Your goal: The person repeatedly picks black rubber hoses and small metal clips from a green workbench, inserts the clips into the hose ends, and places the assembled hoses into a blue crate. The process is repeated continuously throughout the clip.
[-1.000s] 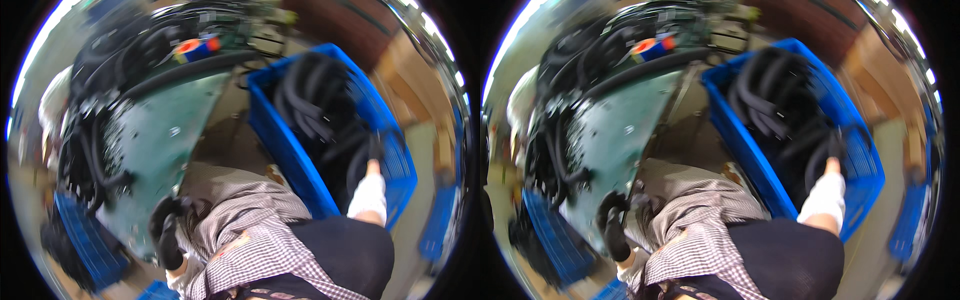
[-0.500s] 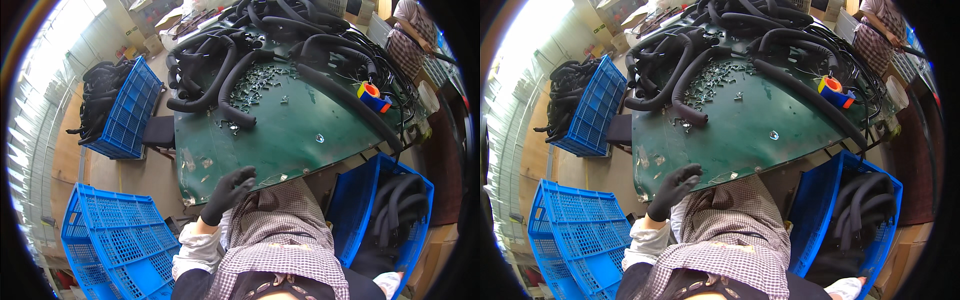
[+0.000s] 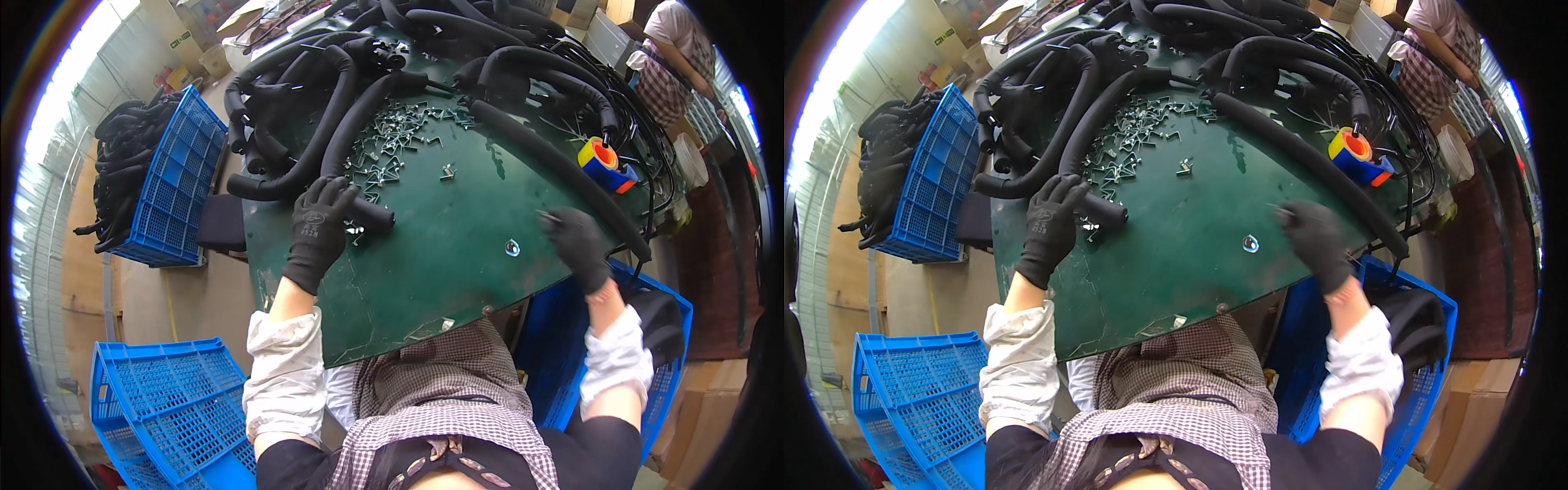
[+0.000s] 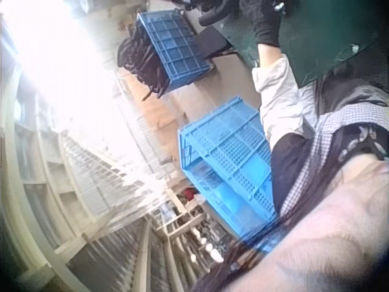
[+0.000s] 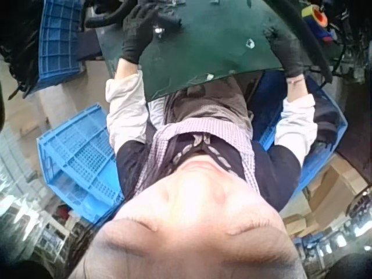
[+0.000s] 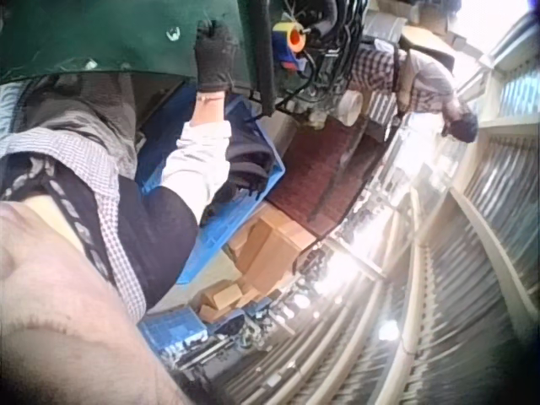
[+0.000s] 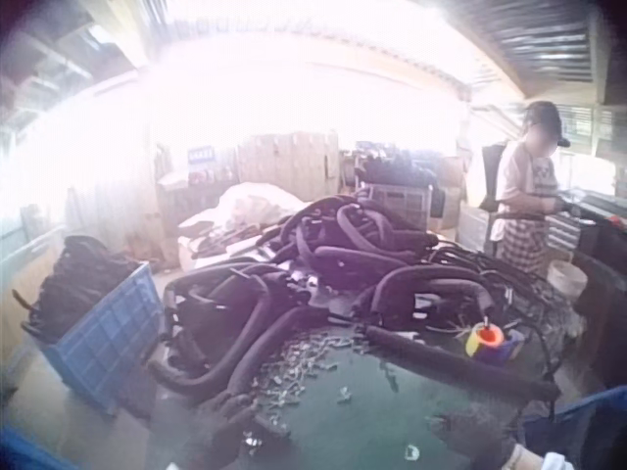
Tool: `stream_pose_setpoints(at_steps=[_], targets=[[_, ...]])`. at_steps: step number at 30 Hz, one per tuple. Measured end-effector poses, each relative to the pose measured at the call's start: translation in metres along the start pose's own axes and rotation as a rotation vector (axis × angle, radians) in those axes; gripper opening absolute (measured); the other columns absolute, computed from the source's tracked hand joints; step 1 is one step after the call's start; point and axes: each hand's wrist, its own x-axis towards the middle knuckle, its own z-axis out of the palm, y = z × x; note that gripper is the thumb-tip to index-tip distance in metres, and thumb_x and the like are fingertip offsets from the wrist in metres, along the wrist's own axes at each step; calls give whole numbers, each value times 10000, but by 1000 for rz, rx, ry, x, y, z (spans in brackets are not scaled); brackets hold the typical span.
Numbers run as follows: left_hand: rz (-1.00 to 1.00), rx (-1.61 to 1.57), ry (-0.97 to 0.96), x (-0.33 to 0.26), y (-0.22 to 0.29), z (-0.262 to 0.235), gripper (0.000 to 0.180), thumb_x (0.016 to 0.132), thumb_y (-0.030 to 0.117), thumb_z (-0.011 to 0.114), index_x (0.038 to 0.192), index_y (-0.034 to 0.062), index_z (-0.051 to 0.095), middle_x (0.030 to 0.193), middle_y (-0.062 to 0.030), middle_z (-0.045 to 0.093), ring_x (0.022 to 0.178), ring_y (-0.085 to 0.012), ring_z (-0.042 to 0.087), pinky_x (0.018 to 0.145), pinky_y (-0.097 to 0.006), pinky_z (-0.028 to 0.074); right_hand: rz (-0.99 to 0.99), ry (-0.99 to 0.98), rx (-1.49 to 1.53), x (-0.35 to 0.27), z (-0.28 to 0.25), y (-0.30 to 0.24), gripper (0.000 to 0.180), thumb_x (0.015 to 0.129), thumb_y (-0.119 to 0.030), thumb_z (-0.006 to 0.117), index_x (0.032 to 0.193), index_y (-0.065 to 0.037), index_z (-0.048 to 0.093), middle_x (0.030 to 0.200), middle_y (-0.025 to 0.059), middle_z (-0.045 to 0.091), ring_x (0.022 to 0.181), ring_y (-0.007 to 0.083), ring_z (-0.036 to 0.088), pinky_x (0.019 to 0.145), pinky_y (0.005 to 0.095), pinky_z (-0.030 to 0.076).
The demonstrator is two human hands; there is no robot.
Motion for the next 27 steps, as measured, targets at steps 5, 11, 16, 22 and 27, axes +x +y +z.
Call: stream_pose_setpoints(at_steps=[5, 11, 16, 22, 27], targets=[[179, 16, -193, 20, -2, 9, 589, 745, 39, 645, 1306, 197, 565, 1360, -49, 546, 1355, -301, 411, 1140, -513, 236, 68, -268, 169, 89, 95, -55, 144, 858, -187, 604, 960, -128, 687, 938, 122, 664, 847, 332, 643, 730, 439, 509], [253, -48, -301, 29, -13, 2, 558, 732, 76, 679, 1273, 168, 578, 1189, -53, 608, 1215, -296, 525, 1124, -532, 264, 100, -419, 114, 105, 144, -37, 162, 864, -198, 574, 948, -116, 686, 924, 126, 677, 874, 332, 651, 758, 425, 513], [272, -196, 49, 46, 13, -30, 565, 704, 95, 683, 1257, 140, 581, 1089, -76, 611, 1088, -291, 569, 1087, -556, 311, 333, -430, 532, 110, 126, -5, 208, 865, -239, 632, 980, -80, 699, 818, 112, 676, 764, 259, 659, 720, 363, 505], [168, -259, 370, -2, 32, -122, 594, 673, 80, 673, 1253, 34, 555, 1066, -131, 602, 1038, -347, 569, 1037, -563, 362, 305, -671, 915, 138, 94, -25, 174, 862, -129, 666, 1012, -43, 686, 723, 50, 593, 611, 191, 545, 566, 334, 459], [15, -316, 614, -92, 61, -202, 497, 706, 63, 647, 1186, 14, 531, 1020, -193, 553, 934, -410, 529, 830, -481, 424, -336, -399, 590, 124, 106, -15, 232, 866, -53, 551, 1069, 12, 643, 915, 139, 581, 845, 283, 579, 744, 368, 469]])
